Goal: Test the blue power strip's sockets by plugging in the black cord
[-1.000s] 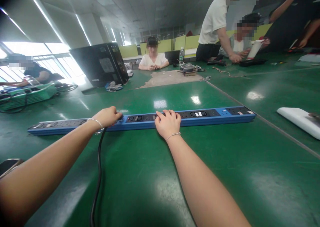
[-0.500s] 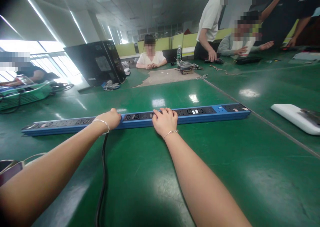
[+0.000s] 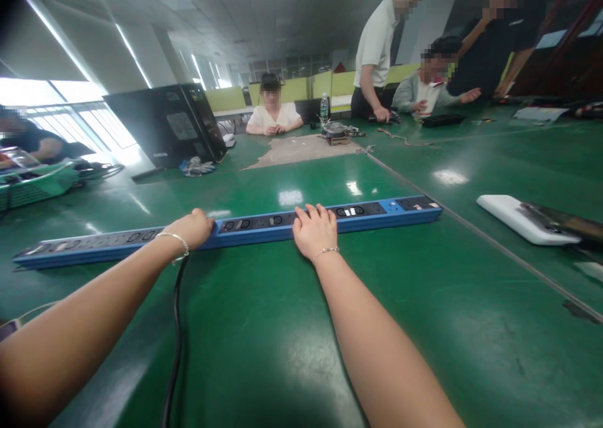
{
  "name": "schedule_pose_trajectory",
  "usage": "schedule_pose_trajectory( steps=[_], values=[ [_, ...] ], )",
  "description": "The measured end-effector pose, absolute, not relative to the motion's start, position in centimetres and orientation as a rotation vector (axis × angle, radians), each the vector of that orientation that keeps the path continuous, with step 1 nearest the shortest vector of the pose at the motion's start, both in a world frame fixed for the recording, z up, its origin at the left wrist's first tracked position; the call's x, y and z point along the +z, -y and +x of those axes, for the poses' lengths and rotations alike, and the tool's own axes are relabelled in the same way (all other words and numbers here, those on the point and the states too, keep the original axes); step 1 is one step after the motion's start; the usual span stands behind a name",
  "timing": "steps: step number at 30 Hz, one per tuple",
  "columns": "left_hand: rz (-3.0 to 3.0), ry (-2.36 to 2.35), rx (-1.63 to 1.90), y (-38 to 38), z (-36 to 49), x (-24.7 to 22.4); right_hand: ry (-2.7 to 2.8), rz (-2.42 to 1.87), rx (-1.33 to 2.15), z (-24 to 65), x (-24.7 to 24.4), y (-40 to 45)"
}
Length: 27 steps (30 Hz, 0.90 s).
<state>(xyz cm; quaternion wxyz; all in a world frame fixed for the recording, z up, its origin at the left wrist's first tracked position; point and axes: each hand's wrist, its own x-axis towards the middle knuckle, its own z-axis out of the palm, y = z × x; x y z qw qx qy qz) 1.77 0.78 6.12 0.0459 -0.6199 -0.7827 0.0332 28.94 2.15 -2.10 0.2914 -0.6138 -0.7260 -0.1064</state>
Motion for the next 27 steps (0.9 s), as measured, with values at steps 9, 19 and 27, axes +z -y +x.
schedule_pose_trajectory(
  steps=[9,19,27],
  values=[
    [-2.276,2.611,-0.140,-0.2,6.2,10.0,1.914,-1.632,-0.266,28.6,-2.1,-2.4],
    [-2.306,2.392,0.200,-4.0,11.3,9.2,1.899,-1.600,-0.265,28.6,-2.1,-2.5],
    [-2.265,2.363,0.244,-5.1,12.1,7.8,1.905,-1.586,-0.253,28.6,-2.0,-2.4]
  ],
)
